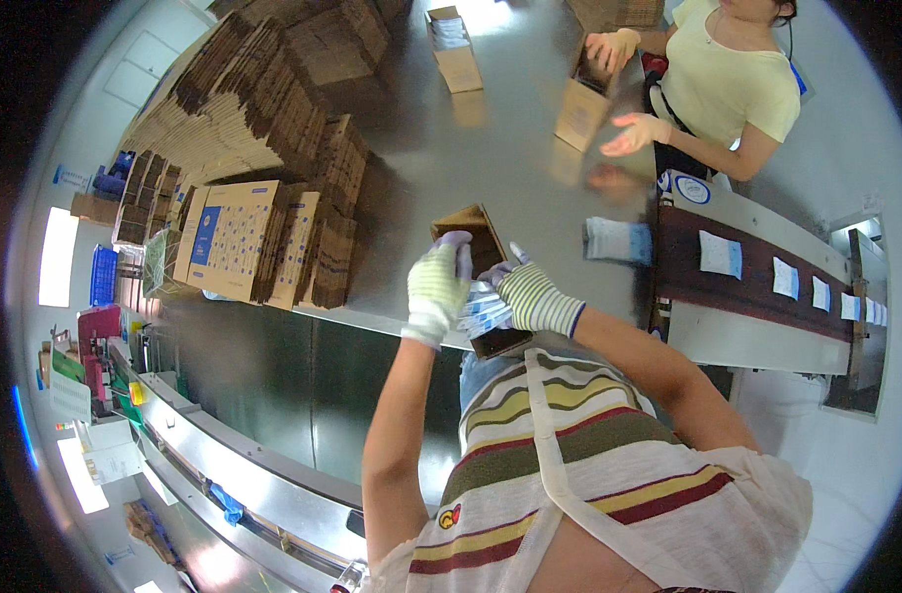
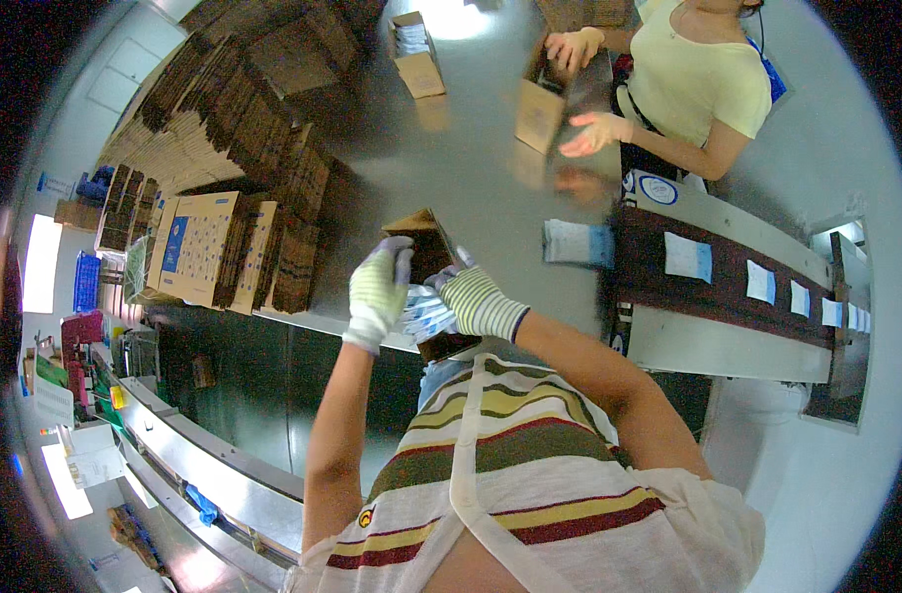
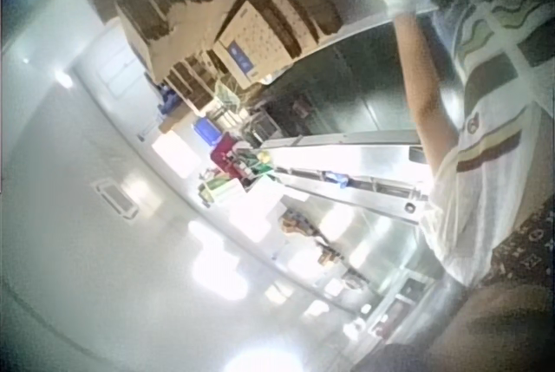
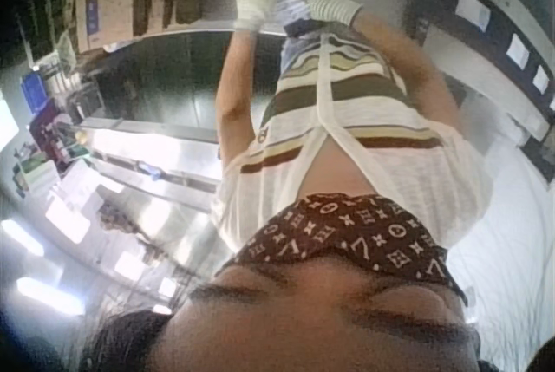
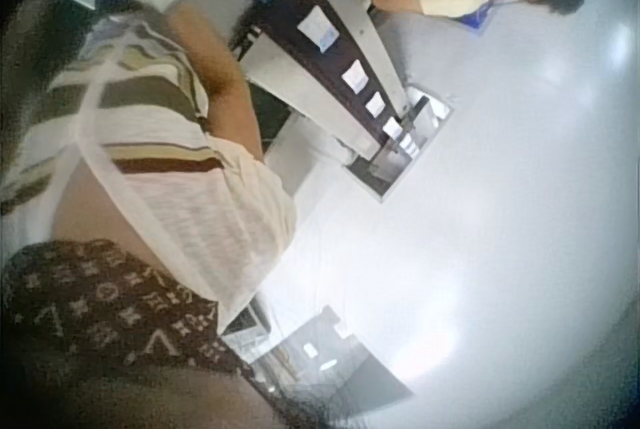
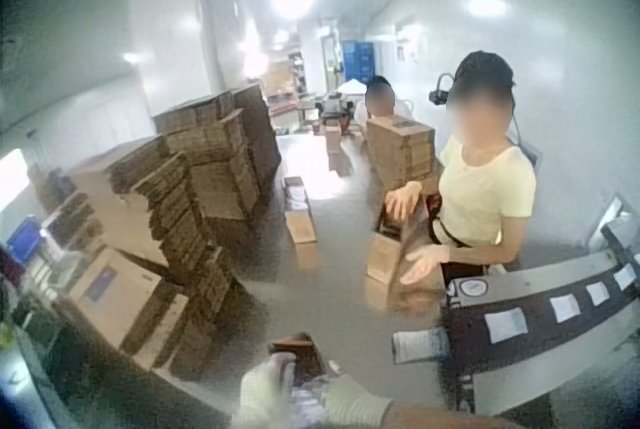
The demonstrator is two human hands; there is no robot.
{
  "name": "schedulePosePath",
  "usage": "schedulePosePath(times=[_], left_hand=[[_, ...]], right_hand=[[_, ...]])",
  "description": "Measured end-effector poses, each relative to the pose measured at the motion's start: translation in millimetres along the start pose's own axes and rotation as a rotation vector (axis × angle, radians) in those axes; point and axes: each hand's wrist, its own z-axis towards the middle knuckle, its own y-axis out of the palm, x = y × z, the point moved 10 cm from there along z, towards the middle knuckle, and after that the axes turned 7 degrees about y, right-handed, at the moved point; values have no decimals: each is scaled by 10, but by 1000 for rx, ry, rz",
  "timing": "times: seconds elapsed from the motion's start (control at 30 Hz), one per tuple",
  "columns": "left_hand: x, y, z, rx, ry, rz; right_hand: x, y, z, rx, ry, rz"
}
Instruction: The person picks up groups of blue and white pouches from a conveyor belt and places them into cardboard boxes on a metal table.
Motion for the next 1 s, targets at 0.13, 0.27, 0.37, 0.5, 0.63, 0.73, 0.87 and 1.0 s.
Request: schedulePosePath(times=[0.13,0.27,0.37,0.5,0.63,0.73,0.87,1.0], left_hand=[[-446,983,30,-709,-101,182],[-830,1709,-344,-1133,-197,307],[-1306,2187,-594,-980,-349,172],[-926,2173,-561,-1086,-118,168],[-838,2484,-789,-1194,277,158],[-735,2631,-1030,-1191,549,164],[-598,2597,-1158,-1238,496,94],[-424,2398,-1036,-1203,179,18]], right_hand=[[-104,-297,-231,128,-67,136],[217,-500,-648,374,-97,317],[632,-410,-806,416,53,318],[1134,-187,-1005,385,240,428],[1450,-138,-1097,384,315,568],[2028,45,-1093,375,411,471],[2962,54,-1067,442,463,306],[3720,185,-925,299,640,973]])
